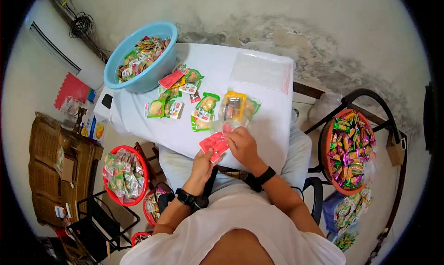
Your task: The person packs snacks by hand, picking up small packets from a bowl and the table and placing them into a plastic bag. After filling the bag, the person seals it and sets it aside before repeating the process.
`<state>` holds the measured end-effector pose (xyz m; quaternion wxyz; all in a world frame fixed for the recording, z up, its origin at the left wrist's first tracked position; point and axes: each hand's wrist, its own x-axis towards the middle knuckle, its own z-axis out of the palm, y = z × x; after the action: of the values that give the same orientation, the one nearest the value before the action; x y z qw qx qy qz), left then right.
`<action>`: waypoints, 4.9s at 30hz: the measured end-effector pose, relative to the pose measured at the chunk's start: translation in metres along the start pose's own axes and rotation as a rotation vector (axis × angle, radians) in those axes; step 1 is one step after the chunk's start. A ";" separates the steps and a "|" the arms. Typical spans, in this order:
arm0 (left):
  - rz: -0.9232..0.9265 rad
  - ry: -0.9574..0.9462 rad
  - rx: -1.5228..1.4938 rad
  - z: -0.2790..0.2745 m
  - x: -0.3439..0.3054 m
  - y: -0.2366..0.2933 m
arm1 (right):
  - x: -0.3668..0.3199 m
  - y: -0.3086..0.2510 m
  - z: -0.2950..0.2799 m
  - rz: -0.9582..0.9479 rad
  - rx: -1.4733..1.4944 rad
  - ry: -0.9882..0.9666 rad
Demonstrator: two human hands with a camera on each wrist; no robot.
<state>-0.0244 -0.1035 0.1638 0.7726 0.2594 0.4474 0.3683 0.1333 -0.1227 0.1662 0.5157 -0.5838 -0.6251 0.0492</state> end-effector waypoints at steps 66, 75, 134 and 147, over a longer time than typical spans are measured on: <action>1.034 -0.396 1.843 -0.020 0.087 0.022 | -0.042 0.057 -0.029 -0.096 -0.524 -0.572; 1.139 -0.451 1.541 0.026 0.070 0.093 | 0.018 0.049 -0.080 0.251 0.199 -0.202; 1.031 -0.438 1.484 0.100 0.016 0.109 | 0.076 0.007 -0.113 0.132 0.192 -0.380; 0.937 -0.468 1.290 0.095 0.020 0.109 | 0.081 0.008 -0.119 0.148 0.170 -0.392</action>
<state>0.0295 -0.0297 0.2783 0.3118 0.8808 0.2439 0.2597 0.2392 -0.1213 0.2632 0.4268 -0.5619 -0.6624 0.2518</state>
